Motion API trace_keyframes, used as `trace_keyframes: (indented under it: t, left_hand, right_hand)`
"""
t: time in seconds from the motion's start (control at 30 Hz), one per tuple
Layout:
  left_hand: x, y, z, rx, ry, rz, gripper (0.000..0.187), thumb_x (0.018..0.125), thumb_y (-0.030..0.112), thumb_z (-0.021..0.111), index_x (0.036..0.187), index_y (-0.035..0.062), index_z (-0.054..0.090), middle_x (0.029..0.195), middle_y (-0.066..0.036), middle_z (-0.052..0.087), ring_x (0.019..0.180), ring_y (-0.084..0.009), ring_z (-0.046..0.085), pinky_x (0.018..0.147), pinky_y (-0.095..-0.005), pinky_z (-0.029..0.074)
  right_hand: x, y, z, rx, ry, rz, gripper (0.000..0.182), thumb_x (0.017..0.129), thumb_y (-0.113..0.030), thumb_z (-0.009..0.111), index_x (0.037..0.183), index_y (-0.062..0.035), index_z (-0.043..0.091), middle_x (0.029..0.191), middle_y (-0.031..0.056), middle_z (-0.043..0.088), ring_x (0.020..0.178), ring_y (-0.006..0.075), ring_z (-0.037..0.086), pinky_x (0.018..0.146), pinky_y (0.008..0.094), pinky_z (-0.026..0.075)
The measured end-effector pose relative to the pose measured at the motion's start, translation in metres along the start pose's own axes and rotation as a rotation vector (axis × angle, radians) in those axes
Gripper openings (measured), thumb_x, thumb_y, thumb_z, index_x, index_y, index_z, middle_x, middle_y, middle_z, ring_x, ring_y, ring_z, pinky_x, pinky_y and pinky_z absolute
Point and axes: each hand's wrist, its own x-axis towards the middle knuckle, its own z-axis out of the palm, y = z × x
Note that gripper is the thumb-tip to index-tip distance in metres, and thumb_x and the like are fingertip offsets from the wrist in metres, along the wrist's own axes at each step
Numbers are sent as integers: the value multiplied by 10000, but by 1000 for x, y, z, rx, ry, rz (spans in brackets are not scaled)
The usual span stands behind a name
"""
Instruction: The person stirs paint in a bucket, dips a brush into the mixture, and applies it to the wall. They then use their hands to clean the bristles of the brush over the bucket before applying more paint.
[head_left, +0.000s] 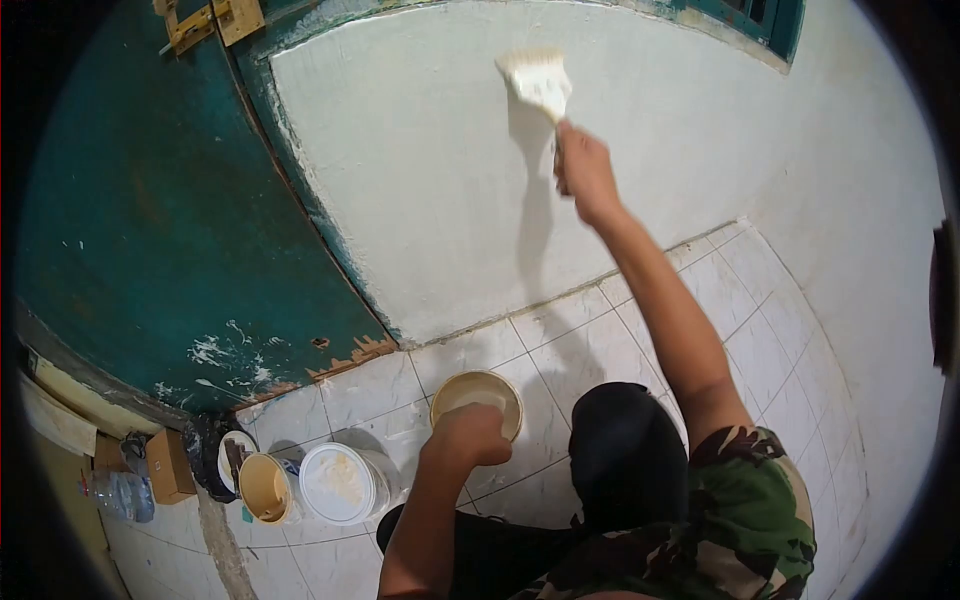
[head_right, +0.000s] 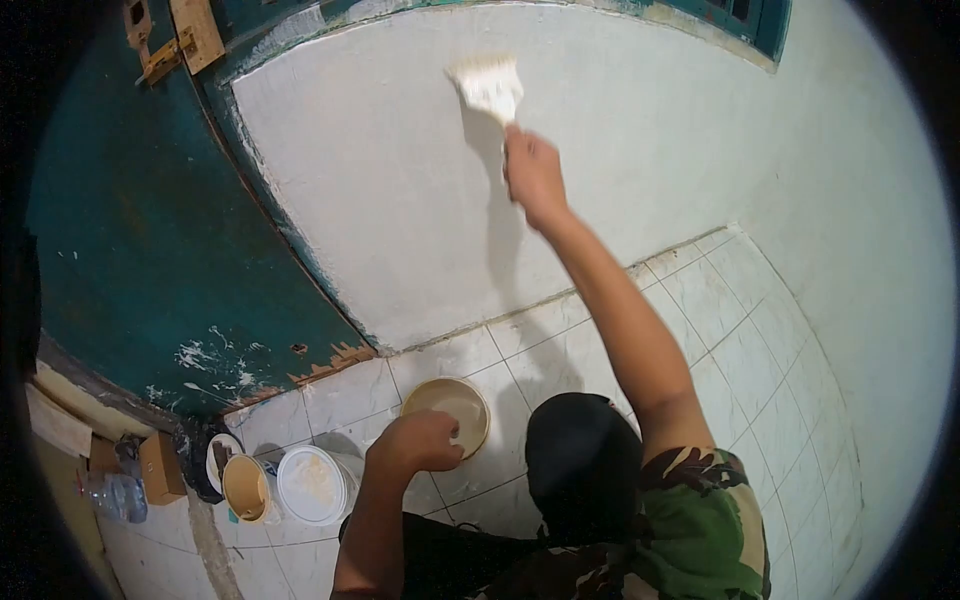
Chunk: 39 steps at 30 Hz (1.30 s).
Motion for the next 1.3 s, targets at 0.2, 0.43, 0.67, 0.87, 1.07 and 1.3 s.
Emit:
trace_keyframes:
  t: [0.2,0.43,0.67,0.87,1.07,1.3]
  left_hand:
    - [21,-13,14,16,-68,-54,366,766,274,613,1033,43,711,1039,-218,683,992,-354,652,889,-419,509]
    - [19,-21,18,-6,-111,-61,388,770,254,605,1081,46,706,1058,-213,685,1005,-350,654,899,-403,507]
    - [11,-20,13,-21,-88,-69,399,770,253,610,1103,52,700,1092,-200,681,1028,-343,649,915,-401,503]
    - [-2,-12,3,-57,-67,-58,401,787,266,621,1130,67,687,1134,-182,671,1078,-327,629,946,-390,489]
    - [-1,-18,4,-64,-21,-48,387,800,274,621,1124,73,686,1127,-176,673,1083,-325,626,956,-393,484]
    - [-6,-13,3,-65,17,-60,346,753,226,598,1029,40,696,1071,-196,677,1030,-344,639,912,-410,503]
  right_hand:
    - [-53,142,-26,-33,-11,172,423,1018,-389,458,745,-70,509,580,-18,437,459,86,384,404,294,332]
    - [-100,213,-50,-147,-39,561,360,999,-358,493,764,-85,488,556,-35,390,428,80,329,368,276,272]
    - [-34,145,-39,-243,-126,615,223,859,-140,509,693,8,526,612,114,534,446,188,459,378,368,303]
    - [8,-31,-31,-143,-223,467,91,815,-22,502,743,-75,485,579,3,400,437,109,343,362,274,249]
    - [36,-144,-46,-148,-338,258,156,937,-108,488,794,-59,523,621,-2,465,501,104,377,459,275,321]
    - [-7,-150,-19,-61,-103,-30,261,1022,-238,371,804,-129,463,625,-54,357,529,78,287,501,274,287]
